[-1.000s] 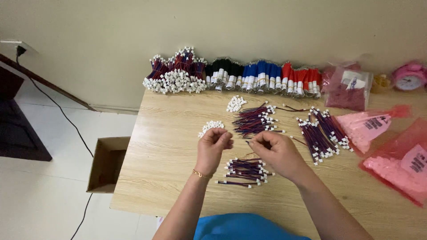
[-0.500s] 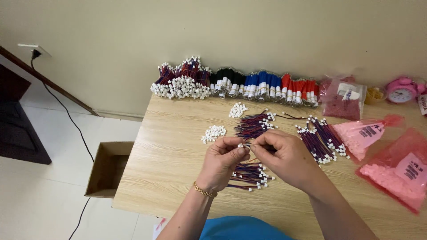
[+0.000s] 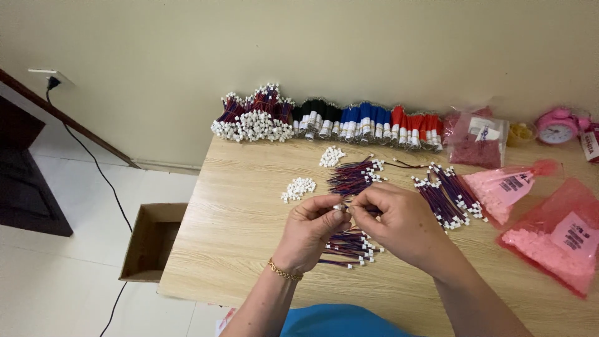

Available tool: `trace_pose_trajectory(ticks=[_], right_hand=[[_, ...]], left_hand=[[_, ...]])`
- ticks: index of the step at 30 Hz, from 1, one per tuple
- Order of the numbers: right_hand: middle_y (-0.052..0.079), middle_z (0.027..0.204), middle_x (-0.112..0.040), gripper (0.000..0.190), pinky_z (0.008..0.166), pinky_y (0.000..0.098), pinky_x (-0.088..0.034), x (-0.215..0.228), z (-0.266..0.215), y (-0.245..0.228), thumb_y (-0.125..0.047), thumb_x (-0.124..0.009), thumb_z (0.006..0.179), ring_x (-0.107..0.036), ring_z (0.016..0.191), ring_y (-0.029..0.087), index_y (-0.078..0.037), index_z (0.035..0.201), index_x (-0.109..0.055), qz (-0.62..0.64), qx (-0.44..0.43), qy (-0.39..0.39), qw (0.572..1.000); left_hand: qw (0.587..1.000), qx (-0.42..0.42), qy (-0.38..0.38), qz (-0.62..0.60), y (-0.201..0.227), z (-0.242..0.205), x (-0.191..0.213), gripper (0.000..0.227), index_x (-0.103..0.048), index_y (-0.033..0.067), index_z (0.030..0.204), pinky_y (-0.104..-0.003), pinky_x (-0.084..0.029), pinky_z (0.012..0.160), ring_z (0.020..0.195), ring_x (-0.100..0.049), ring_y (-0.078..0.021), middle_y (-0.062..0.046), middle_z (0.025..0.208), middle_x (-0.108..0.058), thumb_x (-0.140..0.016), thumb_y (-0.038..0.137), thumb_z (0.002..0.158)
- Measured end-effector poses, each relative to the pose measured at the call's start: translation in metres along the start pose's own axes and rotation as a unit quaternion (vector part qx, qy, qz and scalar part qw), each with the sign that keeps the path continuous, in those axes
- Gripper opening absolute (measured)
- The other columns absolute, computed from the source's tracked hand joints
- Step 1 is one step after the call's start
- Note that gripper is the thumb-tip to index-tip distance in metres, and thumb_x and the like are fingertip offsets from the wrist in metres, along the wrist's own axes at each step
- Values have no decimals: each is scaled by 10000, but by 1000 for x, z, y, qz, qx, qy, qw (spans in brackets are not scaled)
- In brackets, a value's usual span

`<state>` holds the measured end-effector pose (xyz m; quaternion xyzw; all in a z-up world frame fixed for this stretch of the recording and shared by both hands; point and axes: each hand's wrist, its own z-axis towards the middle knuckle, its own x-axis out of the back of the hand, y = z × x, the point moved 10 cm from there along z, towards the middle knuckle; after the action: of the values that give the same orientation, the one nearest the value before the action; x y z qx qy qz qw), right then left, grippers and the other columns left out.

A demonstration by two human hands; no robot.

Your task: Assembling small white plastic connectors onto the ends of wires

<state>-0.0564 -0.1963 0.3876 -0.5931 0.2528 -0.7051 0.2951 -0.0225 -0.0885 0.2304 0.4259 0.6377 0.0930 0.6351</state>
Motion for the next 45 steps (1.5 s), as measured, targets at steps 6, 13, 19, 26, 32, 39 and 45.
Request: trace_pose_trajectory(ticks=[6,13,19,26,32,39,45], right_hand=[[100,597,-611,103,577,321,-494,-2,1,6,-149,-688,793,-641,599,238,-105,700,-694,-2,-6,-2,1000],[43,587,-615,103,578,288,-502,5,-3,0,-197,-698,780,-650,598,201,-154,686,-694,-46,-15,8,999],[76,603,-594,112,559,339,-503,2,-3,-7,-190,-655,796,-653,628,270,-152,691,-658,-119,40,12,992],[22,598,-617,133,555,304,-512,1,-2,-9,-230,-661,792,-664,624,223,-178,670,-656,-127,47,19,991],[65,615,-617,127,567,339,-514,1,-1,-8,-213,-657,784,-669,656,271,-158,671,-639,-119,51,8,992],[66,625,-621,133,564,337,-515,1,-1,-6,-224,-656,783,-674,669,269,-157,671,-631,-107,34,7,994],[38,632,-634,141,589,321,-520,0,-1,-1,-259,-652,791,-679,685,242,-185,671,-650,-128,26,4,991]], left_hand=[[1000,2,-8,8,-6,3,5,261,-672,-52,1066,-383,-637,727,817,-721,-297,-191,889,-688,-689,-90,808],[999,-17,-10,29,-2,0,1,274,-670,-72,1073,-394,-637,725,825,-719,-306,-212,898,-690,-696,-96,801],[997,-31,-22,70,2,1,2,226,-675,-59,1093,-365,-631,758,833,-715,-244,-193,931,-711,-638,-35,872],[999,-9,-36,-16,-3,1,-1,234,-643,-89,1119,-384,-639,741,826,-723,-295,-220,914,-704,-595,-34,897],[999,-3,-36,-11,-4,2,-2,235,-644,-81,1122,-370,-637,752,829,-723,-277,-208,924,-705,-596,-24,899],[999,-21,-35,22,-3,6,2,232,-654,-83,1112,-377,-634,772,836,-721,-274,-212,933,-707,-608,-26,892],[999,-28,-38,23,2,1,-2,211,-661,-81,1091,-370,-636,764,832,-721,-266,-205,929,-707,-599,-32,895]])
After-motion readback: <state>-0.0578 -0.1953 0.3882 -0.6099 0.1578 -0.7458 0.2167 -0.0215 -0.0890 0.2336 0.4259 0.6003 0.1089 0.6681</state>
